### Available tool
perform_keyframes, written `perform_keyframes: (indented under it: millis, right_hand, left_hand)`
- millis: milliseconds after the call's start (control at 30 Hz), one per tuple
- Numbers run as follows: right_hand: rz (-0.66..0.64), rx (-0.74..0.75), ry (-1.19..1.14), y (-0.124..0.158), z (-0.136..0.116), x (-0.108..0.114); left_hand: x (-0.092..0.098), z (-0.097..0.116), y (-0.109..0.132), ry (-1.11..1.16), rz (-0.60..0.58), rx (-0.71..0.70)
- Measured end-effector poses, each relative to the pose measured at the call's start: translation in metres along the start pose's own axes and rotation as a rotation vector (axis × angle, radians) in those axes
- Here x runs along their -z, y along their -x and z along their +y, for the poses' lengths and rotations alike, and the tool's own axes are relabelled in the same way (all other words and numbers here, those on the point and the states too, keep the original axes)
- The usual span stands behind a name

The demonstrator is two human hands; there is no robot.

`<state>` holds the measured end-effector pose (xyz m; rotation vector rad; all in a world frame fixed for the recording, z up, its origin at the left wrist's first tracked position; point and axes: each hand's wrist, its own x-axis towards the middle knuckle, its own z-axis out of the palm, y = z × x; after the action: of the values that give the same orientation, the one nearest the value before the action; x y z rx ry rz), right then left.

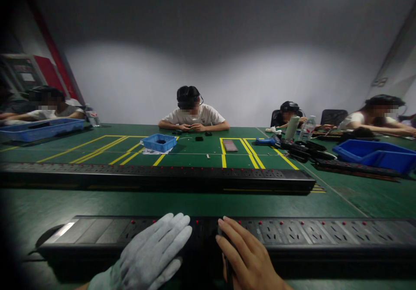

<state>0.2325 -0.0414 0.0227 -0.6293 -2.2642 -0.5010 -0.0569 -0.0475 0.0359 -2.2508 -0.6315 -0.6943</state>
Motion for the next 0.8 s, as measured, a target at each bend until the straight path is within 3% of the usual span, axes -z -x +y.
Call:
perform_keyframes:
  millis: [800]
  right_hand:
    - [0.004,-0.008,-0.01,-0.0017,-0.0015,0.002]
  left_hand:
    - [-0.0001,0.0009,0.0016,-0.004,-0.002,0.019]
